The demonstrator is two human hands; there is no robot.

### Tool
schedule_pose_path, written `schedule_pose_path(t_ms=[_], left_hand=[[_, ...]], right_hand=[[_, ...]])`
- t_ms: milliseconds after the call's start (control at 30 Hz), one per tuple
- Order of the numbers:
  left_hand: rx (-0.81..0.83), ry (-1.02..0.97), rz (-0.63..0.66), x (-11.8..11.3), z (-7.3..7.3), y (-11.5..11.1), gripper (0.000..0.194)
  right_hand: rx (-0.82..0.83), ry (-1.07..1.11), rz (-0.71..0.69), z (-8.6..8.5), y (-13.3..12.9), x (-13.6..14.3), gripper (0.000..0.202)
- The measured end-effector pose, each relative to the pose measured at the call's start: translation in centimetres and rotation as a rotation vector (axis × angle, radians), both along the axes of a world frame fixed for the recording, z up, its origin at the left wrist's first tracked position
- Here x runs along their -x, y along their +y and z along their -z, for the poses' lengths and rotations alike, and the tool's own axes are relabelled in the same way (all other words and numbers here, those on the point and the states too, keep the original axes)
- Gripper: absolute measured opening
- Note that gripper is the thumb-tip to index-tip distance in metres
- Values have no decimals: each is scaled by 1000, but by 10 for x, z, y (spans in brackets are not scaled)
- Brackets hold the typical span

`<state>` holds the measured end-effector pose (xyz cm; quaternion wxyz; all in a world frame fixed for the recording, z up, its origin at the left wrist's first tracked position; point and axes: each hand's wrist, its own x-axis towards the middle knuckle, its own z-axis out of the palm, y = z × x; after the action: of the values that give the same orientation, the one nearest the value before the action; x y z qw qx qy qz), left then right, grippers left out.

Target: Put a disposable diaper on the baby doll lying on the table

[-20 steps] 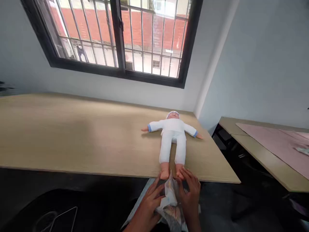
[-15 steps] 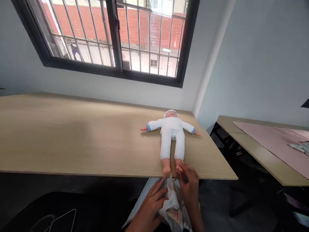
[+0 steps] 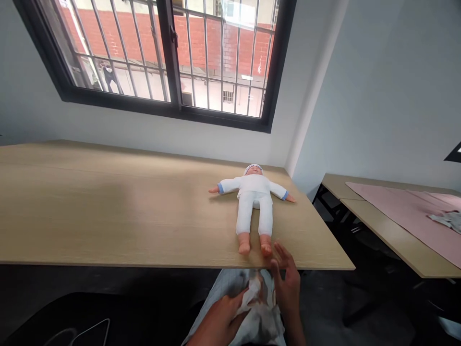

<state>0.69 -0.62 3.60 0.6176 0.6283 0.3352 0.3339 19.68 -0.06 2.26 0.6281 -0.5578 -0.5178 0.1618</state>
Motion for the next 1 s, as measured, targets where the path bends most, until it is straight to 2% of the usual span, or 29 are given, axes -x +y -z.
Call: schedule_pose_path(t_ms=[100,167,233,300,400,500,600,667,733,800,900,1000], left_hand=[[-5,88,-25,-7,-24,8,40],[115,45,-58,-12,-38,13,50],[263,-6,-78,-16,-47,15,55],[386,-54,-81,-18,-49,15,58],[486,-85,-54,-18,-44,15,63],[396,3,2,-15,-41,17,64],[225,126,192,-12,-47,20,59],[144,157,331,-12,-53,22,56],[84,159,363,-10,-56,23,56],[49,179,311,-7,-56,25,58],[44,267,212,0,-56,29,48],[46,230,131,2,-55,40,41]], right_hand=[[-51,117,-30,-2,-28,5,68],[-17,159,-99,-7,-40,9,70],[91,225,-136,-13,-44,13,65],[173,314,-179,-16,-42,14,64],[158,420,-321,-13,-37,11,74],[245,484,-424,4,-34,6,71],[424,470,-477,29,-34,0,58],[489,465,-425,42,-35,-3,56],[497,485,-309,49,-37,-6,56],[454,501,-170,48,-40,-9,55],[352,502,-24,38,-40,-16,53],[344,513,-81,28,-34,-20,51]])
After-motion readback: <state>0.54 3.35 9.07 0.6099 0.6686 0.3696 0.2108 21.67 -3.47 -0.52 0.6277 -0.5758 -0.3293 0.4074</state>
